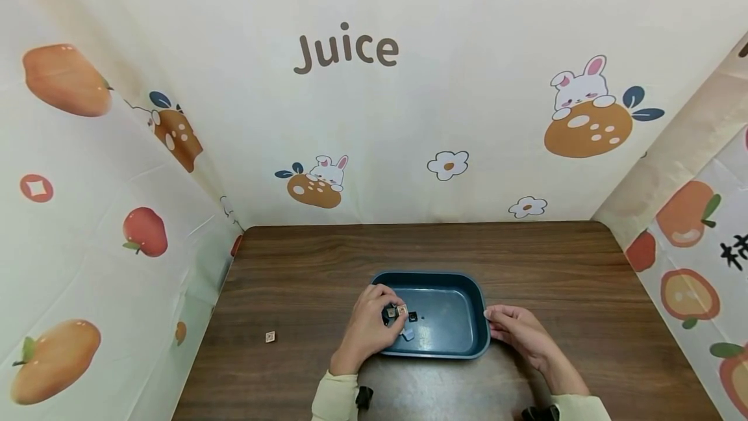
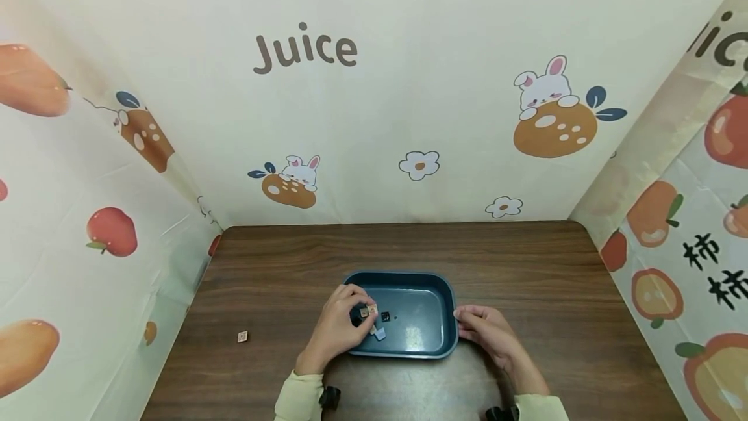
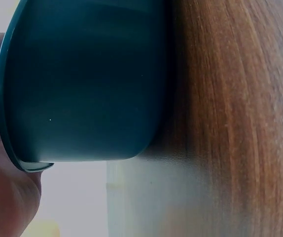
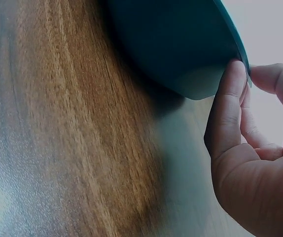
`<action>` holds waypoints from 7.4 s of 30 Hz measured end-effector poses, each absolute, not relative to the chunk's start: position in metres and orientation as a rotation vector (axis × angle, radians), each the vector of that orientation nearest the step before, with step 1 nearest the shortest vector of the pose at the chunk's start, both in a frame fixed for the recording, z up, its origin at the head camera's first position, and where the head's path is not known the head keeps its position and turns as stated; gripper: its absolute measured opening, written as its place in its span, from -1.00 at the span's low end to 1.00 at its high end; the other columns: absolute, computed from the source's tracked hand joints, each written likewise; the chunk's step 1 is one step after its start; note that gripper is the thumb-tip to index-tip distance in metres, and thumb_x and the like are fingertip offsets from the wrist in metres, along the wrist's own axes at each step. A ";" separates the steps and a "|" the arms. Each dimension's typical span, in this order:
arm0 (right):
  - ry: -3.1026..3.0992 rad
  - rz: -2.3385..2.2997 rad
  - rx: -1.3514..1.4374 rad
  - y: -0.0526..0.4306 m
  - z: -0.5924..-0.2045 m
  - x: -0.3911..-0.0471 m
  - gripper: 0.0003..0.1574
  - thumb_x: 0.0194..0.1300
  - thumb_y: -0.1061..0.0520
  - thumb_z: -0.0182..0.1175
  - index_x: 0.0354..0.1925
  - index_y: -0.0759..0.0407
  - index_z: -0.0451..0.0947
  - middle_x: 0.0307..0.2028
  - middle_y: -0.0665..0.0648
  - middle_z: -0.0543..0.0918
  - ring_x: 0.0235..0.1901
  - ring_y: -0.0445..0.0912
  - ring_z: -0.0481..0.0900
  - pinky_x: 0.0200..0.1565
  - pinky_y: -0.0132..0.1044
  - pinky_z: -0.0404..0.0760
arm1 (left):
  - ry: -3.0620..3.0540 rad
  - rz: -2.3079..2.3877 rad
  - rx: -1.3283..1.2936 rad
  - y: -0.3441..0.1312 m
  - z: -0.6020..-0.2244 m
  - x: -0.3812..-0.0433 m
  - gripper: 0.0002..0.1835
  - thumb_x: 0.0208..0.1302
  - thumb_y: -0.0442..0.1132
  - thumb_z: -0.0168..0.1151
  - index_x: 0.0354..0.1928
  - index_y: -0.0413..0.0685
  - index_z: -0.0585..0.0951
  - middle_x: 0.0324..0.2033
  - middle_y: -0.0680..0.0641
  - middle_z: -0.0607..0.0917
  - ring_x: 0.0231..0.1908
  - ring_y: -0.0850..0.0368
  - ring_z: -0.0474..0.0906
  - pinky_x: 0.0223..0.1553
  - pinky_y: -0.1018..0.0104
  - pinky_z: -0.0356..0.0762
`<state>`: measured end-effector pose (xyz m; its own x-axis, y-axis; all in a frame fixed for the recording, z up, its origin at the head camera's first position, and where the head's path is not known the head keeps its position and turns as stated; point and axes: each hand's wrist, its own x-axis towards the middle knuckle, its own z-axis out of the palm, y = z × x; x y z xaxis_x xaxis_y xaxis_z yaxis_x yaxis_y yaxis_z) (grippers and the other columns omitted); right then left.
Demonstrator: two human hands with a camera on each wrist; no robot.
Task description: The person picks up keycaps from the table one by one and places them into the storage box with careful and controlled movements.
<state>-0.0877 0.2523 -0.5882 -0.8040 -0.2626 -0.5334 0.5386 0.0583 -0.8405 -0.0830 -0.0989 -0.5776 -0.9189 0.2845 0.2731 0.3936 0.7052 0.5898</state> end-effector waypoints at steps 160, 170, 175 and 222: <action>1.717 -1.851 0.219 0.252 -0.587 -0.088 -0.75 0.62 0.10 0.12 -0.01 0.17 0.70 -0.22 -0.13 0.77 -0.19 -0.32 0.72 -0.04 -0.44 0.74 | -2.761 -0.933 0.442 -0.278 -0.599 -0.020 -0.76 0.27 -0.16 0.53 -0.07 -0.06 0.81 -0.01 -0.12 0.70 0.06 -0.12 0.53 0.14 -0.18 0.51; 1.724 -1.843 0.234 0.252 -0.586 -0.087 -0.73 0.62 0.09 0.13 0.02 0.20 0.68 -0.23 -0.12 0.76 -0.19 -0.31 0.71 -0.05 -0.43 0.74 | -2.716 -0.929 0.335 -0.261 -0.598 -0.026 -0.80 0.20 -0.17 0.57 -0.15 -0.01 0.82 -0.06 -0.03 0.73 0.00 -0.01 0.56 0.09 -0.12 0.54; 1.722 -1.842 0.245 0.252 -0.586 -0.087 -0.74 0.61 0.08 0.14 0.01 0.19 0.69 -0.23 -0.11 0.76 -0.19 -0.31 0.71 -0.05 -0.43 0.74 | -2.708 -0.944 0.317 -0.257 -0.595 -0.028 -0.79 0.19 -0.16 0.59 -0.16 -0.01 0.82 -0.07 -0.02 0.74 0.00 0.00 0.57 0.09 -0.11 0.56; 1.757 -1.822 0.239 0.250 -0.585 -0.088 -0.66 0.59 0.05 0.17 0.07 0.28 0.67 -0.20 -0.10 0.78 -0.17 -0.29 0.73 -0.02 -0.41 0.75 | -2.683 -1.002 -0.059 -0.184 -0.572 -0.058 -0.80 0.18 -0.14 0.60 -0.16 0.11 0.81 -0.13 0.13 0.70 -0.05 0.15 0.55 0.03 0.05 0.58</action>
